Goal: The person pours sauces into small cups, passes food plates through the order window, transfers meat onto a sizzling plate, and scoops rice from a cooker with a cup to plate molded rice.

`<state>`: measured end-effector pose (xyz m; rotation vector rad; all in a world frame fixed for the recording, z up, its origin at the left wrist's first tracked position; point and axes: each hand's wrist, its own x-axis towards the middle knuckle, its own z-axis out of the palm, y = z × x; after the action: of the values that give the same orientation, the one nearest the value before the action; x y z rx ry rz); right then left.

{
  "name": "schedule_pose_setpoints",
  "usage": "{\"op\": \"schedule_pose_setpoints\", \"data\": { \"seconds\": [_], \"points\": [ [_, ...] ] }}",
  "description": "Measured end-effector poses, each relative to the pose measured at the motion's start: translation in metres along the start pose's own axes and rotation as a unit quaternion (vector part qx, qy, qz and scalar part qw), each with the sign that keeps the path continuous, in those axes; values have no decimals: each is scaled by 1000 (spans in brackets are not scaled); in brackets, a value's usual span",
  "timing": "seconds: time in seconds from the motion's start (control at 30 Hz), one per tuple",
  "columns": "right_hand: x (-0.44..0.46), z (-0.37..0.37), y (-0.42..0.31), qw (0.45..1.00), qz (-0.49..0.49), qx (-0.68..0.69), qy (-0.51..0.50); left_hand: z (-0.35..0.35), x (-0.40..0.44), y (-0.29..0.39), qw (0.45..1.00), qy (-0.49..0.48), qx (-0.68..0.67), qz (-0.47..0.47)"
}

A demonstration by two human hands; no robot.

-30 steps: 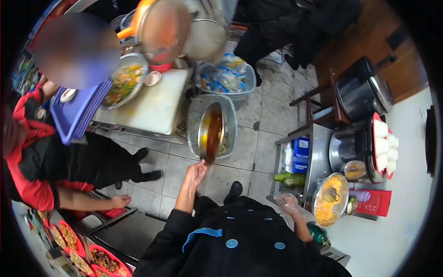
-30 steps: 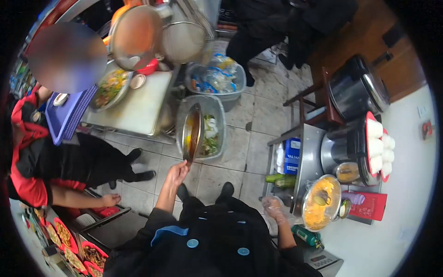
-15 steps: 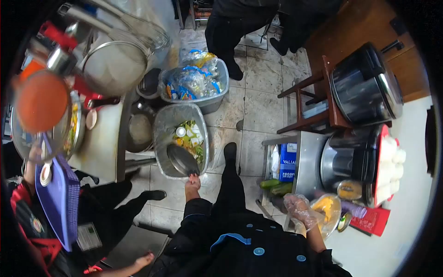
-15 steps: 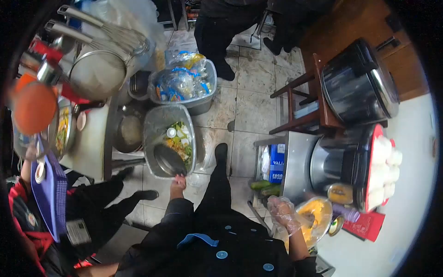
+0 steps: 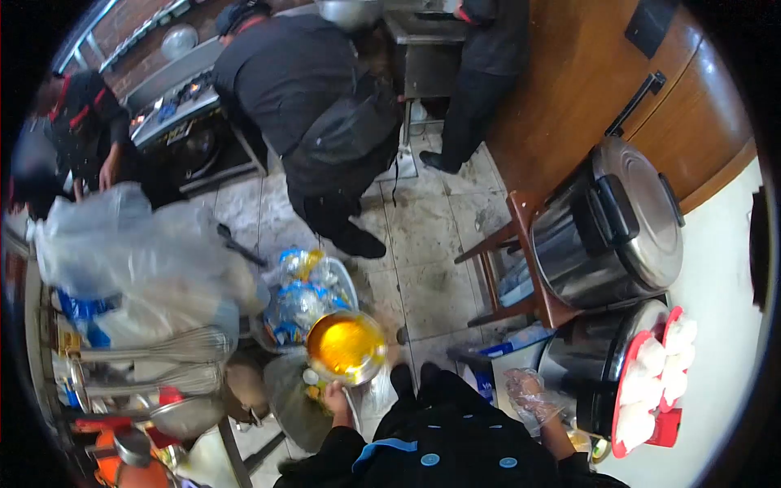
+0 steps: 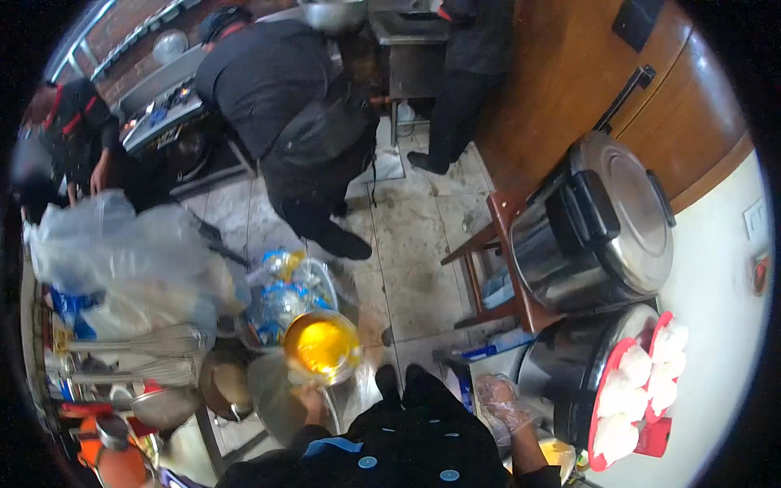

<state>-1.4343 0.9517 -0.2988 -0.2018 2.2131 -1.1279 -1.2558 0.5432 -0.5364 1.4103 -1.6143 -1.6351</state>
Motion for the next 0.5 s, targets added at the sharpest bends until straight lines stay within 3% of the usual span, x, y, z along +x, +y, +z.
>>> {"op": "schedule_pose_setpoints", "data": {
  "seconds": [0.03, 0.07, 0.1, 0.17, 0.23, 0.27, 0.3, 0.37, 0.43, 0.47, 0.5],
  "points": [
    [16, -6, -11, 991, -38, -123, 21, 40, 17, 30, 995, -80, -64, 10],
    [37, -10, -14, 992, -41, -116, 29, 87, 28, 69, 979, -159, -125, 18],
    [64, -12, -10, 998, -55, 20, 38, 136, 37, 103, 990, -141, -25, -19],
    [128, -24, -23, 983, -82, 158, 47, 239, 59, 150, 968, -232, -99, 11],
    [200, -47, -50, 997, -40, -63, 24, 332, 63, 242, 944, -305, -125, -24],
    [251, -48, -31, 993, -46, -71, 78, 378, 72, 275, 934, -333, -124, 17],
    [302, -48, -11, 987, -51, -78, 132, 418, 72, 325, 935, -335, -116, -2],
    [440, -33, 95, 976, -70, 98, 181, 498, 90, 398, 931, -323, -171, -18],
    [484, -44, 104, 961, -118, 159, 193, 562, 117, 456, 934, -293, -190, 77],
    [499, -49, 102, 960, -117, 176, 185, 586, 127, 491, 932, -272, -238, 36],
    [513, -53, 99, 959, -113, 194, 175, 612, 153, 508, 948, -245, -182, 91]
  ]
}}
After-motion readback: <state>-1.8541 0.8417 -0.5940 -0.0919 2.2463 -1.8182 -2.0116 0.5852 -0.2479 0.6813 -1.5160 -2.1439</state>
